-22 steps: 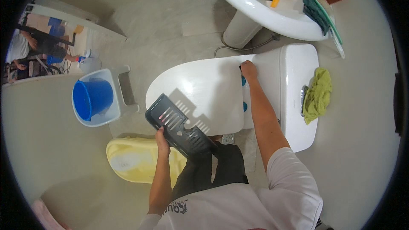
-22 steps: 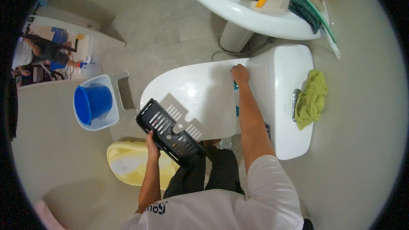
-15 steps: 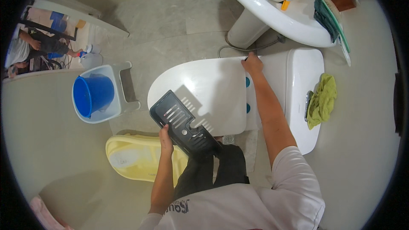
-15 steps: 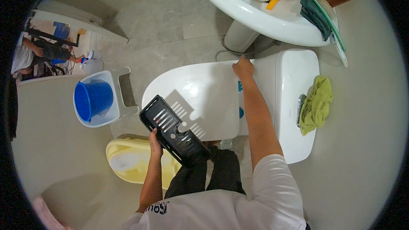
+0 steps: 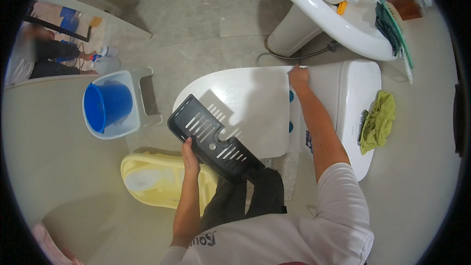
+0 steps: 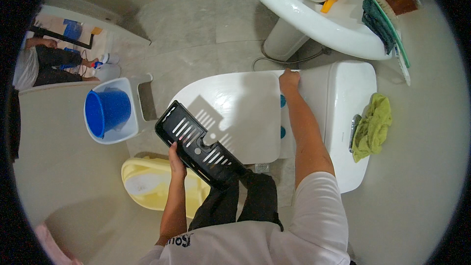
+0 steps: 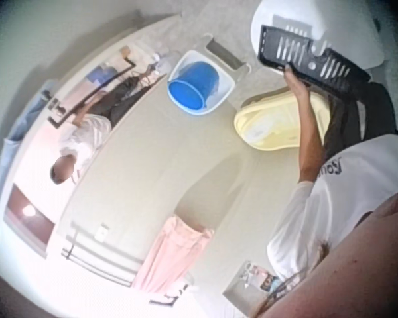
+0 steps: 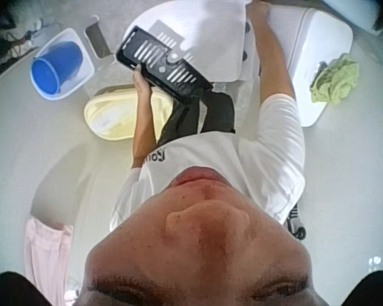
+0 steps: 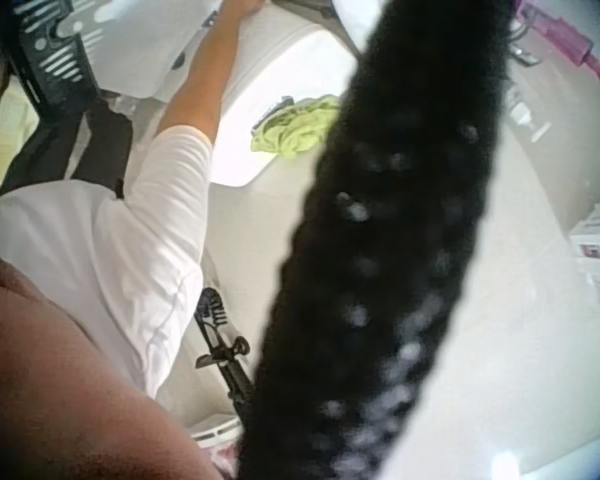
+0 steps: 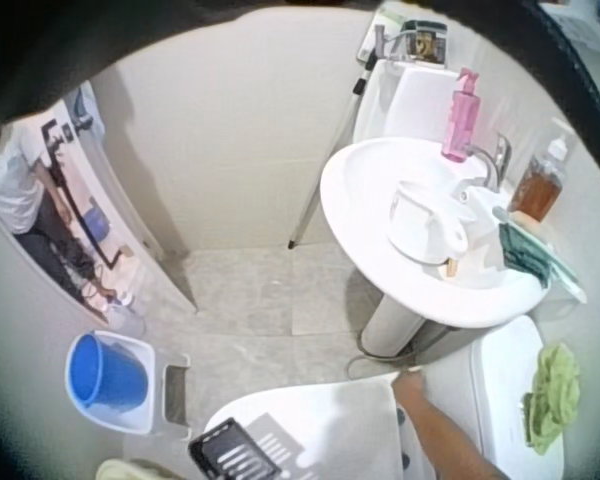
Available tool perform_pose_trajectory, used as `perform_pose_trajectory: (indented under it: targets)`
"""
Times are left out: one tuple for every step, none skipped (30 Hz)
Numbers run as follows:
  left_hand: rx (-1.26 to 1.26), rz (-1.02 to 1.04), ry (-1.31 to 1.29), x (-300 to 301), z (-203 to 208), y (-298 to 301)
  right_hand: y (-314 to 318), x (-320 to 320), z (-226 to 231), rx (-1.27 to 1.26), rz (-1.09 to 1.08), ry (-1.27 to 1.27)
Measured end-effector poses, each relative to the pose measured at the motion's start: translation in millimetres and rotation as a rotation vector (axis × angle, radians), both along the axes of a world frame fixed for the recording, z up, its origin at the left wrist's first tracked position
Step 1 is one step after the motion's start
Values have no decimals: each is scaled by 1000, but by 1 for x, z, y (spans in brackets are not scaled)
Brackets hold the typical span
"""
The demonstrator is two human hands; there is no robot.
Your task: The person assembles a black plastic shower shelf by attaching mounting clips and a bracket to the main tray by hand, then fits the tray onto the vertical bar of a shower fixture.
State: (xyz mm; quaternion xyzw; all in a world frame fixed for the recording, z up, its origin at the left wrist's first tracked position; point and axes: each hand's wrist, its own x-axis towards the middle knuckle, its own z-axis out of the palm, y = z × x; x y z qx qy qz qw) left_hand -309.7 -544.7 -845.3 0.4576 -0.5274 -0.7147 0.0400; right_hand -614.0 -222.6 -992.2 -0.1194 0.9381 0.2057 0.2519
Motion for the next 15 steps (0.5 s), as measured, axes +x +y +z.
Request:
perform_pose_trajectory:
  targets:
    - [-13,0,-4,-1,0,1,3,0,-2,2,-6,1]
    - [13,-22,24,-1,1,1,6,0,-3,19,16,0]
    - [13,-21,20,-2,4,1,2,2,3,31,44,-4]
    - [24,-51,20,-4,8,1,1,4,11,31,44,-7]
    - [35,-83,20,-6,12,1,3,5,21,-31,3,73]
    - [-6,-93,28,-1,6,-3,-2,7,38,-96,-28,153]
    - [-52,-88,-20,-5,14,1,-5,10,56,-98,-28,151]
    - [-85,-124,-25,-7,16,1,-8,13,75,-210,-118,158]
    - [-118,-161,-26,-10,19,1,-11,16,101,-321,-208,169]
    - [-88,-197,-13,-25,48,10,-17,23,140,-321,-208,171]
    - [-82,-231,36,-19,38,7,-26,40,191,-647,-319,12]
    - [-65,-249,92,-26,49,12,-30,59,234,-967,-442,-148]
    - [-45,-275,152,-36,64,19,-30,77,266,-1096,-426,-141]
    - [-71,-294,158,-41,80,26,-30,99,294,-1223,-409,-138]
    - [-97,-315,165,-47,99,33,-32,120,326,-1241,-491,-154]
